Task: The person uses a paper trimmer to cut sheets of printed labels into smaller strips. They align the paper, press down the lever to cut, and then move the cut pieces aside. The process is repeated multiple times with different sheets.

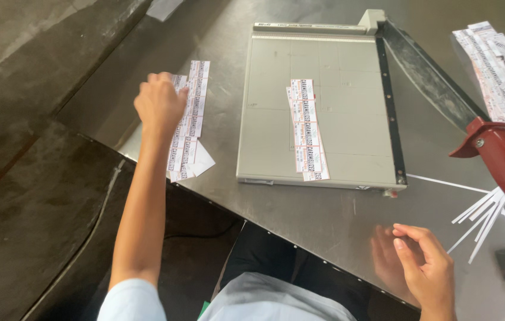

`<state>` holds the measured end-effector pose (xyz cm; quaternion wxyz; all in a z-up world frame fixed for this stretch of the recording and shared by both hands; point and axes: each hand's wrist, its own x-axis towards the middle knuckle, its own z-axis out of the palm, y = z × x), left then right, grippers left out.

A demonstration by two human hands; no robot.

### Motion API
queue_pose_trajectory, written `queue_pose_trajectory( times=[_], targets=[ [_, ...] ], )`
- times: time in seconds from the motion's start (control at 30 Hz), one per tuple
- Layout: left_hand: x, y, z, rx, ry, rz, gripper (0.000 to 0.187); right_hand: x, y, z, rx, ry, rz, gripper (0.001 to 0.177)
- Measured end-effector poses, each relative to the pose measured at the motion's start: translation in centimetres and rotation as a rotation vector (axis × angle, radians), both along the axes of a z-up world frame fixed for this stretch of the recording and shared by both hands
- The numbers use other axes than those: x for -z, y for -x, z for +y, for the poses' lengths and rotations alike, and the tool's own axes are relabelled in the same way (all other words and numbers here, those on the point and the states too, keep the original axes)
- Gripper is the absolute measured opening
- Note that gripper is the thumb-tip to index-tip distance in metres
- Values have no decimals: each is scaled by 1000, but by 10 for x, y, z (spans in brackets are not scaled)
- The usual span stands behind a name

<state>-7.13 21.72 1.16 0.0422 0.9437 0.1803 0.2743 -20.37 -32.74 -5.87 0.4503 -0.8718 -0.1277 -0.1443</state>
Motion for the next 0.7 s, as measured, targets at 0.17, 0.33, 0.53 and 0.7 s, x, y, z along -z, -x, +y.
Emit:
queue_pose_trajectory(
  times=[0.17,0.33,0.53,0.7],
  targets=[
    [26,-16,19,-142,140,196,81,-1,0,1,18,-4,18,23],
    [48,-34,31,-103,279,215,65,-2,3,1,9,-14,32,23],
    [43,-37,50,36,506,166,53,-3,3,1,6,-4,24,23],
    [-3,1,58,195,691,135,37,-2,4,-1,-2,10,20,23]
  ],
)
